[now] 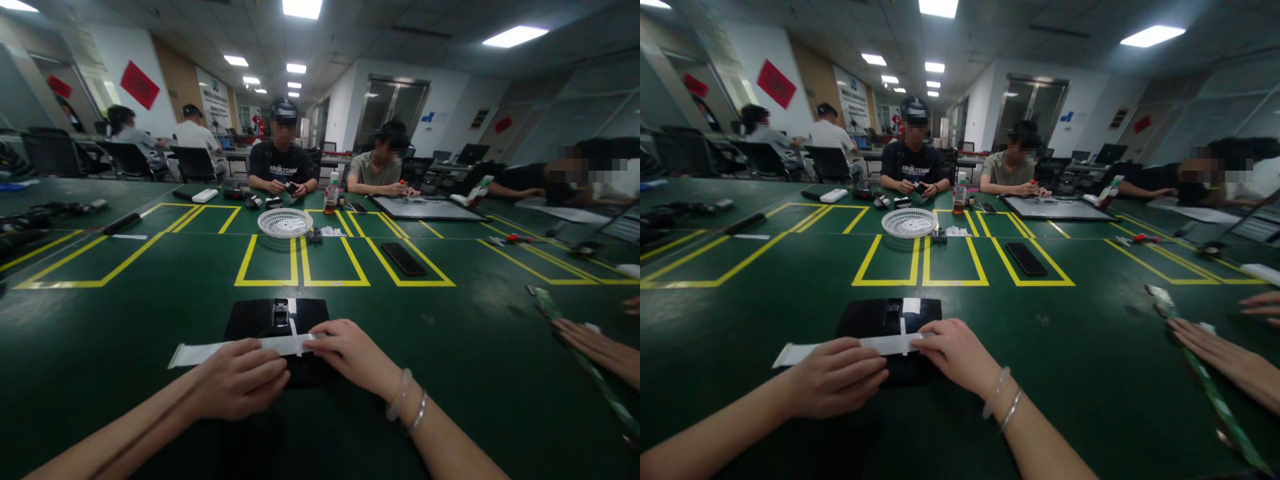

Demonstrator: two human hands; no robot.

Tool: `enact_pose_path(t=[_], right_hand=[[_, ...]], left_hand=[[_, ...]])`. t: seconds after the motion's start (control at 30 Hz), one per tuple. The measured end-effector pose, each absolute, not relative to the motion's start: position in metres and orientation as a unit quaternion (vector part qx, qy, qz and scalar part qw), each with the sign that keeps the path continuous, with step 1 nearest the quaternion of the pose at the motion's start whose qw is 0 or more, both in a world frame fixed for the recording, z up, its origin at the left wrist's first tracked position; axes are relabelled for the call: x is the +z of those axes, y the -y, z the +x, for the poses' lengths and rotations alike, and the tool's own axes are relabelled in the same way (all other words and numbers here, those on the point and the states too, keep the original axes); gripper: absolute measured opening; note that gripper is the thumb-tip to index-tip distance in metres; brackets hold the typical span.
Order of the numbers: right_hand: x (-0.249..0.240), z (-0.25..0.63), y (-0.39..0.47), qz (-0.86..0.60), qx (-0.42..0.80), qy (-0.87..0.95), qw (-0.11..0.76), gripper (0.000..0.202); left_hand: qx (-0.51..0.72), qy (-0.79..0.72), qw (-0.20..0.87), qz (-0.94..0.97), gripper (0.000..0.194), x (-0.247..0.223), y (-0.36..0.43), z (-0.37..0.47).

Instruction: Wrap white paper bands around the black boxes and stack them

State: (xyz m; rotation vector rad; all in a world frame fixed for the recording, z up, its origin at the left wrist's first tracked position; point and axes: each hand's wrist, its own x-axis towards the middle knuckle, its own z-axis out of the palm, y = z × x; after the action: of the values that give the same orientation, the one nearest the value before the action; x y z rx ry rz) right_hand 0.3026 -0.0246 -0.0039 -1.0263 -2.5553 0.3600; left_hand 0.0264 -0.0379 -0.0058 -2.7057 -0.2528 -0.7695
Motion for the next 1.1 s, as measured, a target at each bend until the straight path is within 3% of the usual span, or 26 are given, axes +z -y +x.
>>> enact_pose_path(t=[0.33,0.57,0.8,1.1], right_hand=[[0.002,0.3,0.031,-0.374,0.079,0.915,0.129,0.024],[0.004,0.296,0.036,-0.383,0.067,0.911,0.135,0.023],[0.005,0.294,0.038,-0.385,0.052,0.913,0.128,0.021],[0.007,0.287,0.041,-0.366,0.05,0.922,0.118,0.029]], left_hand=[[-0.138,0.217,0.062,-0.964,0.03,-0.021,0.021,0.025],[-0.134,0.242,0.026,-0.961,0.025,-0.018,0.023,0.03],[-0.101,0.244,0.025,-0.964,0.048,-0.018,0.025,0.032],[-0.104,0.246,-0.005,-0.964,0.049,-0.017,0.025,0.032]])
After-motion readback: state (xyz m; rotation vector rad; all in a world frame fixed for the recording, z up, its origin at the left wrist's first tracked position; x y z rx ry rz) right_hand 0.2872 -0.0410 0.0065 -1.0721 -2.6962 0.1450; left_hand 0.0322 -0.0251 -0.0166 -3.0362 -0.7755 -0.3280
